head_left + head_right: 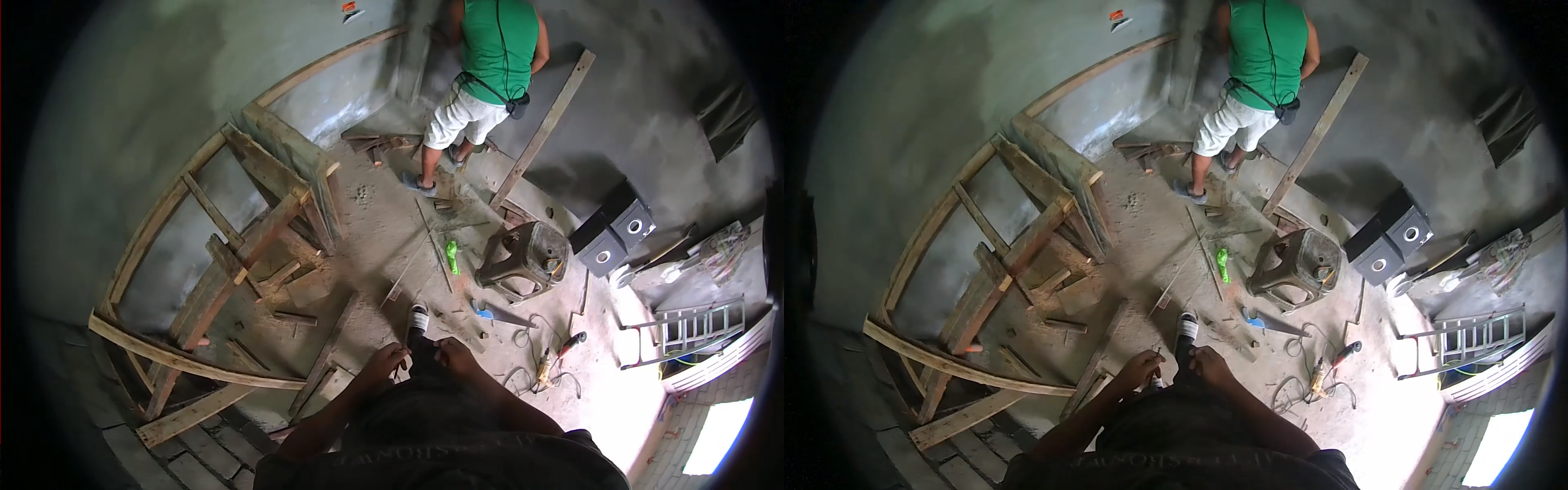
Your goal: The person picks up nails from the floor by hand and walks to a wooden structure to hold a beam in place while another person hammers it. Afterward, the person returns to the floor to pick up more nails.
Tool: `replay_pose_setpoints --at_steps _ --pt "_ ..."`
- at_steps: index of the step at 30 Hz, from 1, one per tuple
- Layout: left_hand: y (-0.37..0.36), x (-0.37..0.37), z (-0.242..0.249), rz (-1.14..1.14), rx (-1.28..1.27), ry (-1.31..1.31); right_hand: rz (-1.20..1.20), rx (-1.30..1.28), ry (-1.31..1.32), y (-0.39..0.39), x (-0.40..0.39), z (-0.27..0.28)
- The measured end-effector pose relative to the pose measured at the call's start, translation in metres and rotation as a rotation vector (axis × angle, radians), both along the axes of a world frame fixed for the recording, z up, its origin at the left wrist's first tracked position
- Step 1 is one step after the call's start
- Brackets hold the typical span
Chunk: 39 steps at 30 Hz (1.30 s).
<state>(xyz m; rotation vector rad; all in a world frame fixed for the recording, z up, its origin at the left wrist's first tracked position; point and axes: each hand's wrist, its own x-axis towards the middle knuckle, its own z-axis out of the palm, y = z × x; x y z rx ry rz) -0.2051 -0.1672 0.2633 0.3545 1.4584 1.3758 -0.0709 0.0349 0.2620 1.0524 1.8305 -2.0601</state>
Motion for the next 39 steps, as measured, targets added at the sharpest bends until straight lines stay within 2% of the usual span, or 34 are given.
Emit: replay_pose_setpoints --at_steps 1,3,5,6,8,10,12,14,16,18,21,24,25,28,29,34,35,37,39 --pt "0.006 -0.007 -0.010 -0.013 -0.007 -0.101 -0.037 -0.070 0.033 0.006 -0.002 -0.008" --pt "0.014 -0.018 -0.016 -0.005 -0.048 -0.134 -0.079 -0.151 0.080 0.019 -0.009 -0.016" --pt "0.031 -0.026 -0.008 0.039 -0.123 -0.210 0.084 0.086 0.073 0.027 -0.031 -0.011" --pt "0.041 -0.029 -0.003 0.034 -0.137 -0.200 0.076 0.073 0.083 0.032 -0.045 0.003" --pt "0.064 -0.035 0.006 0.185 -0.106 -0.207 0.108 0.126 0.124 0.043 -0.072 0.036" --pt "0.087 -0.048 0.008 0.166 -0.121 -0.225 0.102 0.202 0.193 0.059 -0.088 0.018" --pt "0.114 -0.058 0.020 0.133 -0.273 -0.096 0.163 0.339 0.325 0.077 -0.100 0.008" --pt "0.137 -0.063 0.032 0.124 -0.299 -0.016 0.170 0.322 0.296 0.097 -0.109 0.007" --pt "0.159 -0.070 0.042 0.122 -0.322 0.067 0.081 0.052 0.208 0.114 -0.119 0.009" --pt "0.177 -0.074 0.048 0.140 -0.382 0.183 0.018 -0.017 0.203 0.129 -0.124 0.005" --pt "0.192 -0.081 0.041 0.154 -0.340 0.320 0.035 -0.288 0.186 0.146 -0.133 0.001" --pt "0.200 -0.086 0.030 0.172 -0.398 0.242 0.000 -0.400 0.170 0.156 -0.140 -0.006" --pt "0.199 -0.087 0.020 0.148 -0.332 0.326 -0.003 -0.444 0.159 0.158 -0.143 -0.009" --pt "0.200 -0.087 0.010 0.155 -0.328 0.286 0.001 -0.508 0.165 0.165 -0.146 -0.012" --pt "0.202 -0.088 0.007 0.149 -0.327 0.286 -0.005 -0.507 0.165 0.167 -0.148 -0.012" --pt "0.218 -0.104 0.021 0.069 -0.347 0.296 0.085 -0.059 0.331 0.175 -0.160 -0.018" --pt "0.221 -0.108 0.025 0.050 -0.343 0.306 0.064 -0.054 0.338 0.176 -0.160 -0.017" --pt "0.228 -0.113 0.029 0.008 -0.363 0.258 0.033 -0.216 0.232 0.186 -0.157 0.008" --pt "0.233 -0.119 0.027 -0.049 -0.315 0.312 0.041 -0.202 0.178 0.194 -0.156 0.022"
